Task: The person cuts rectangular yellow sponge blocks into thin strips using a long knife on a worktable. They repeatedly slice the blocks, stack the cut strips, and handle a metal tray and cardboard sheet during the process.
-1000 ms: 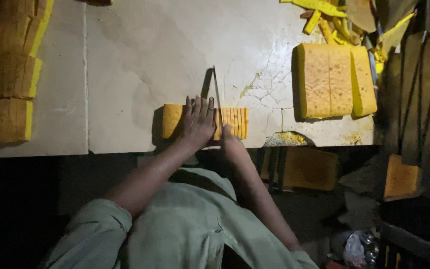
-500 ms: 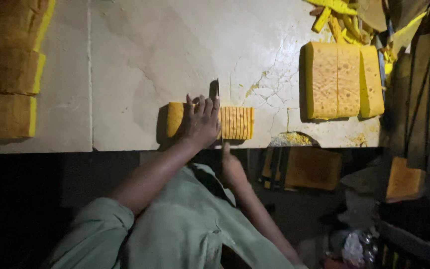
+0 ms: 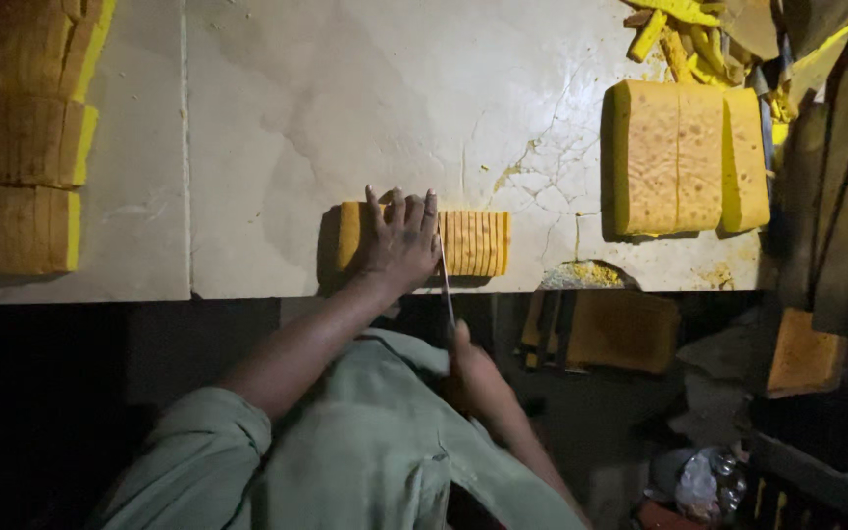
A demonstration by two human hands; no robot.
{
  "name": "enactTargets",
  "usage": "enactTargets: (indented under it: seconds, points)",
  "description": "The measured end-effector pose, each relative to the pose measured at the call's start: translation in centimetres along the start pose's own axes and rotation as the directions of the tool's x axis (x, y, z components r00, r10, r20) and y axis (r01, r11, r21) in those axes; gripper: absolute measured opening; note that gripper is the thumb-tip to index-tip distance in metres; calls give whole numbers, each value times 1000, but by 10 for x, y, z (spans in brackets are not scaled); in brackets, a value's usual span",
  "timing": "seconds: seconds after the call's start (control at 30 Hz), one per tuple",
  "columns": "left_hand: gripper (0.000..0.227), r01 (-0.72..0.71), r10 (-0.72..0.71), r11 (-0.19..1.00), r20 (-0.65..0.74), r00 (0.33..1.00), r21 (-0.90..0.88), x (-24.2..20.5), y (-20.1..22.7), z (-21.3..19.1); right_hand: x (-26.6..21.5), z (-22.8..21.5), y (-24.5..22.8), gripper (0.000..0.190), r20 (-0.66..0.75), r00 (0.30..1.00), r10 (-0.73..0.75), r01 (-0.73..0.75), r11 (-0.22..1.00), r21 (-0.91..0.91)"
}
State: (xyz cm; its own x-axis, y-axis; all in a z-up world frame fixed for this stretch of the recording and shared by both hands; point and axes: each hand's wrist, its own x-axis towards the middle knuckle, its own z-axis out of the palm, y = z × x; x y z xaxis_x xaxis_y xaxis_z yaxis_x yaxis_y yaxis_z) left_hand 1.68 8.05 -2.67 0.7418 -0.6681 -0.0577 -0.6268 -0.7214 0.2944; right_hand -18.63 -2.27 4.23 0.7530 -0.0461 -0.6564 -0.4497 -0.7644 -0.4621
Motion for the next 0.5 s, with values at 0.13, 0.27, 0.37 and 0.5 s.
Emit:
enactTargets:
  seconds: [0.13, 0.27, 0.37, 0.5]
  points:
    - [72, 0, 2, 999, -38, 999, 52, 1, -6, 15, 76, 21, 35, 75, -164, 983, -87, 57, 982, -180]
    - [66, 6, -8, 988, 10, 1000, 153, 3, -9, 22, 128, -16, 18, 52, -119, 993, -2, 58, 881, 469]
    - [68, 10, -21, 990, 78, 997, 140, 2, -9, 15, 97, -32, -10, 79, -46, 997, 61, -19, 789, 614]
    - [70, 18, -19, 1000, 69, 997, 19, -1, -10, -3, 2, -10, -9, 89, 50, 991, 124, -124, 992, -5]
